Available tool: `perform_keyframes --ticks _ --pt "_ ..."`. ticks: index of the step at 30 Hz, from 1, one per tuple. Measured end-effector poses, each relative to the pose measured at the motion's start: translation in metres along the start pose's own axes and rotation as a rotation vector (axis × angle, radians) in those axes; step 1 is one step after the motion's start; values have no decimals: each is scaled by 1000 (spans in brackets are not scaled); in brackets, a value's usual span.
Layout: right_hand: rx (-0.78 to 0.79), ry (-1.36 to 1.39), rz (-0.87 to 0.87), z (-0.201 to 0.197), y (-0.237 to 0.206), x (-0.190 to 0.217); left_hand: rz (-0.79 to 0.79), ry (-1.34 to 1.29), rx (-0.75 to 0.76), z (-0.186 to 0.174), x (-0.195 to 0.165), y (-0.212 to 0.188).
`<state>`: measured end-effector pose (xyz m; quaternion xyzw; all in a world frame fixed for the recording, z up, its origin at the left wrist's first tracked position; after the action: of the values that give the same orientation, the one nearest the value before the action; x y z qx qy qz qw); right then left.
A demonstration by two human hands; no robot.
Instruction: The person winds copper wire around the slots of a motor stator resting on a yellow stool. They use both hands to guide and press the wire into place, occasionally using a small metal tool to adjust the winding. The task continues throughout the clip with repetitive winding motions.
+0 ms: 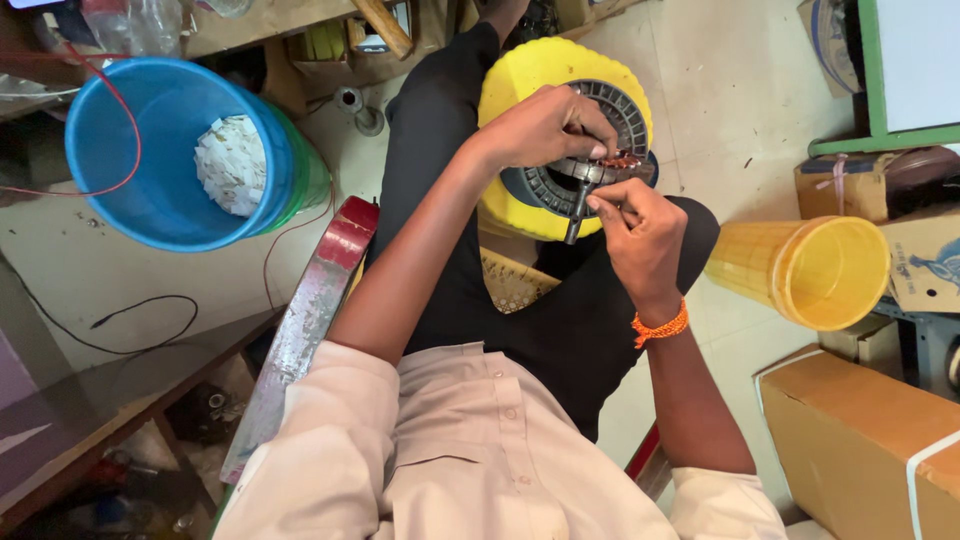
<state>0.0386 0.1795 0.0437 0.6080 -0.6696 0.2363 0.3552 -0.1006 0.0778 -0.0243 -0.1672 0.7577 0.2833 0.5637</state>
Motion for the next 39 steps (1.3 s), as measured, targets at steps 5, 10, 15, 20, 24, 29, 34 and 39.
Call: perform_keyframes --ticks 5,10,15,20,24,29,34,39 --pt "-40 26 24 -2 -4 -10 142 79 44 -7 -11 6" --pt "-56 82 86 -5 -11 -20 192 66 54 -10 -16 9" --pt "-24 42 63 2 -14 -23 63 -13 54 -4 -10 6" --pt "71 -39 -150 18 -23 -14 129 36 -4 -6 -16 3" --pt "43 -107 -96 12 -26 -26 184 168 -115 0 -31 -11" --pt "27 -90 16 -11 -34 -39 104 443 -379 32 -44 -40" --pt "-93 -158 105 -46 -30 -39 215 420 -469 38 -37 -48" --pt "-160 -147 -17 -55 -10 -18 247 439 -436 37 -36 -52"
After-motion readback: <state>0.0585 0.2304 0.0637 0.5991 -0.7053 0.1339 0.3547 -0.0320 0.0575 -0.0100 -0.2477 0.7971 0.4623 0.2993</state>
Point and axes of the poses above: each hand's wrist, its own y-axis towards the middle knuckle, its own z-axis out of the palm, x = y × z, the point moved 6 cm from there along y, towards the middle knuckle, and after that the axes turned 2 degrees about z, right-handed, at the moved point
